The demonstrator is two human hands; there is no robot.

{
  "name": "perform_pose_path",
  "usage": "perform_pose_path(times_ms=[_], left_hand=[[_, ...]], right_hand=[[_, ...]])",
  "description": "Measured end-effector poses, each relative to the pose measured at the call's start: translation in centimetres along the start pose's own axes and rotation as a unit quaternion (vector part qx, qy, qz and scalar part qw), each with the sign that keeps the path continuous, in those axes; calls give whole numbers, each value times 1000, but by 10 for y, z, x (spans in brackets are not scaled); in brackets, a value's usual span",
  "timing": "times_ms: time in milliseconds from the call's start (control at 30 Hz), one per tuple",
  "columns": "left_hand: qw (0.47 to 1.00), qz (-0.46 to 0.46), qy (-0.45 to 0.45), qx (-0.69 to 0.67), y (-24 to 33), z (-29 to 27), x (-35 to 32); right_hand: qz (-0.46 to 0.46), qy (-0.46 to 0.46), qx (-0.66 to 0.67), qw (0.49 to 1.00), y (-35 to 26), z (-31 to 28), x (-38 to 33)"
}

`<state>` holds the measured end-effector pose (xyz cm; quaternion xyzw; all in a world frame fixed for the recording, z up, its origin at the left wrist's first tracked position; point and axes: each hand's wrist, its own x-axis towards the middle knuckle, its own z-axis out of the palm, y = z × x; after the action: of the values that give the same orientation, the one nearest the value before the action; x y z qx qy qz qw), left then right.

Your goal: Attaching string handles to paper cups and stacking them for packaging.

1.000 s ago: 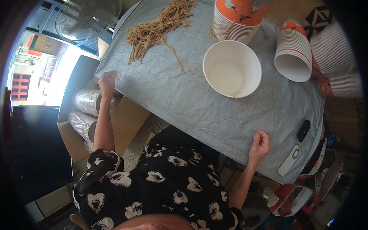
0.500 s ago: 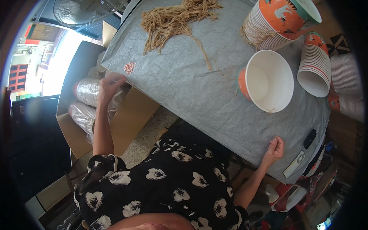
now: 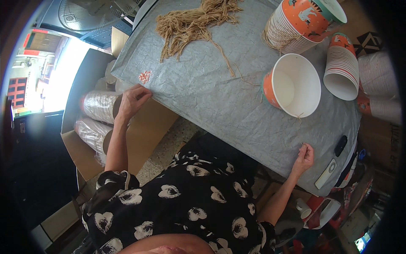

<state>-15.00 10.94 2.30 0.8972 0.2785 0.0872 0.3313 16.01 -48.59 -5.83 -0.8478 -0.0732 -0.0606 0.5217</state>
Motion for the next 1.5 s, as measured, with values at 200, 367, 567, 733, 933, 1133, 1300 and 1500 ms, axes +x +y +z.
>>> perform_pose_path(times_ms=[200,367,567,733,933,1133,1300,1500], left_hand=[[995,-22,84,-52,30,23,22],[974,82,-45,-207,129,91,12],[873,227,-254,-348,288,184,5],[821,167,-373,-400,336,207,4],[806,131,-325,-478,328,224,-14],[817,123,-303,-476,316,231,-16],[814,165,-289,-475,304,232,-15],[816,56,-333,-468,299,208,-11]], right_hand=[[73,1,31,997,-5,0,4],[232,-35,444,865,-87,16,13],[234,-123,547,794,-156,14,-3],[217,-172,531,800,-176,13,-17],[231,-177,547,785,-160,19,-31],[196,-139,453,859,-171,32,-40],[118,-147,366,912,-181,39,-41],[128,-75,432,890,-168,32,-34]])
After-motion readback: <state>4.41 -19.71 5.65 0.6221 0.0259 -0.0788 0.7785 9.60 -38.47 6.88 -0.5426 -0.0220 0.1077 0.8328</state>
